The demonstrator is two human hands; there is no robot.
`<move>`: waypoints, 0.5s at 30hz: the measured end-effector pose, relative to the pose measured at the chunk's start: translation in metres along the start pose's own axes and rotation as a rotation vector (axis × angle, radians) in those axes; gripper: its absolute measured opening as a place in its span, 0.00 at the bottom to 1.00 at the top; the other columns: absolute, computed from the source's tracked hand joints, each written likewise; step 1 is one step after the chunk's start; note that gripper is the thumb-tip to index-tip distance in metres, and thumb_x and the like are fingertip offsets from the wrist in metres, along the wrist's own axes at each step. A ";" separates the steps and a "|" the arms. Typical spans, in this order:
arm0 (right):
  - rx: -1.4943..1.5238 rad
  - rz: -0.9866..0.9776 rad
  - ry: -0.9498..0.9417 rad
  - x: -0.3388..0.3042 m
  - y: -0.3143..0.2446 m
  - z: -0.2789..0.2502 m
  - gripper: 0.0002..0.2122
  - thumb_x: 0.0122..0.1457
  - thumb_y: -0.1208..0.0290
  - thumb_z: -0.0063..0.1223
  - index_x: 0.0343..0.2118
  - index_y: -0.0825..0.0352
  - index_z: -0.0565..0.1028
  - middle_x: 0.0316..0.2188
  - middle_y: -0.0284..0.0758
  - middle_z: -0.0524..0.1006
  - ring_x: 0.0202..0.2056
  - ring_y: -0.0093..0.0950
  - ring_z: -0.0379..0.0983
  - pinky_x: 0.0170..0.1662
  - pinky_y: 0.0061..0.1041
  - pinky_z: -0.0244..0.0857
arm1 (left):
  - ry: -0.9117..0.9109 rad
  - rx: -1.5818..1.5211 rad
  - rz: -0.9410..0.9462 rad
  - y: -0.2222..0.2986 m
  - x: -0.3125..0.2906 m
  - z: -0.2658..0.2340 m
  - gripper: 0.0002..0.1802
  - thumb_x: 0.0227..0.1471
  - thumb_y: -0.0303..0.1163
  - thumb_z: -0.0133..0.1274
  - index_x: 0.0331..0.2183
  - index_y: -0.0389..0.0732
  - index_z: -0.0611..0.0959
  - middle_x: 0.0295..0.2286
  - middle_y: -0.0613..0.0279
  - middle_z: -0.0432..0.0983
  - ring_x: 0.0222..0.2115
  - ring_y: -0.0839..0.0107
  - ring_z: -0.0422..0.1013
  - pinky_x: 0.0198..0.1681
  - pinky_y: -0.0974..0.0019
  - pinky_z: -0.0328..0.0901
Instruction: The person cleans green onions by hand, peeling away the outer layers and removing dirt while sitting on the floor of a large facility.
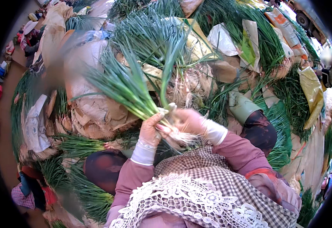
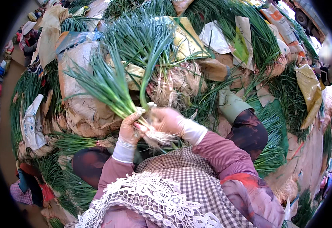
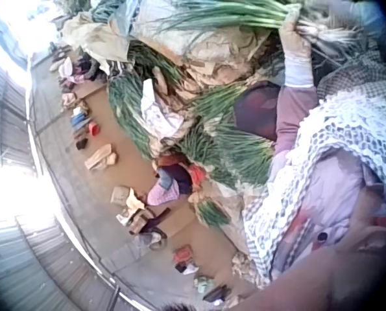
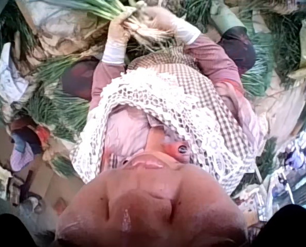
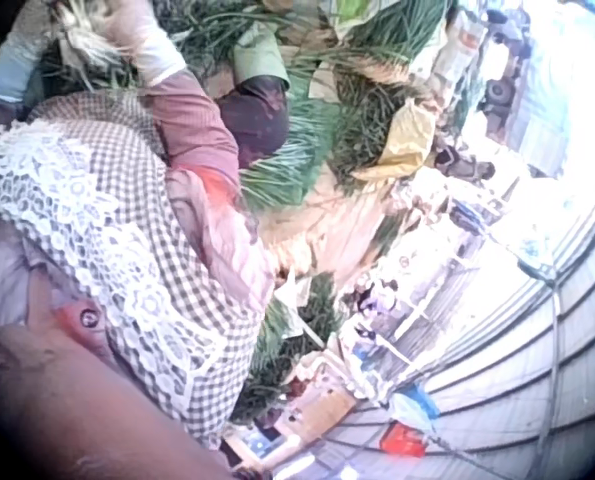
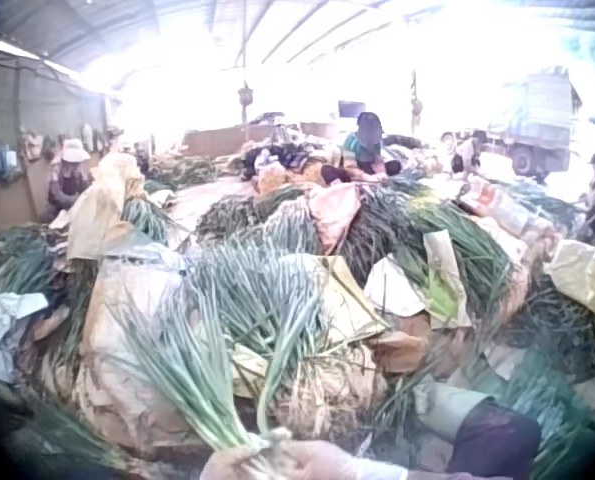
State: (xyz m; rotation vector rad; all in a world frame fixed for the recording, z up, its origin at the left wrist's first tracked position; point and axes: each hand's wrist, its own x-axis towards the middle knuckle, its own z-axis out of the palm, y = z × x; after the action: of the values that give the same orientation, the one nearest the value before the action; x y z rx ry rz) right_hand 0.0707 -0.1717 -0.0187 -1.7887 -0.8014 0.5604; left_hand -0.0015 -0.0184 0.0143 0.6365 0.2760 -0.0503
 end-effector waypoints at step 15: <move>0.309 0.238 0.388 0.053 0.018 0.028 0.18 0.54 0.55 0.39 0.24 0.67 0.70 0.22 0.38 0.73 0.26 0.30 0.68 0.31 0.28 0.60 | -0.039 -0.044 -0.026 -0.026 -0.002 -0.006 0.09 0.45 0.28 0.46 0.31 0.33 0.71 0.24 0.57 0.70 0.27 0.66 0.67 0.35 0.61 0.64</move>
State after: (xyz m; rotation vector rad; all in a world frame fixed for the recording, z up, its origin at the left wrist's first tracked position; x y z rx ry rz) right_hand 0.0913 -0.1188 -0.0450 -1.6406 -0.2232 0.4417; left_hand -0.0080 -0.0359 -0.0053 0.5880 0.2475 -0.0813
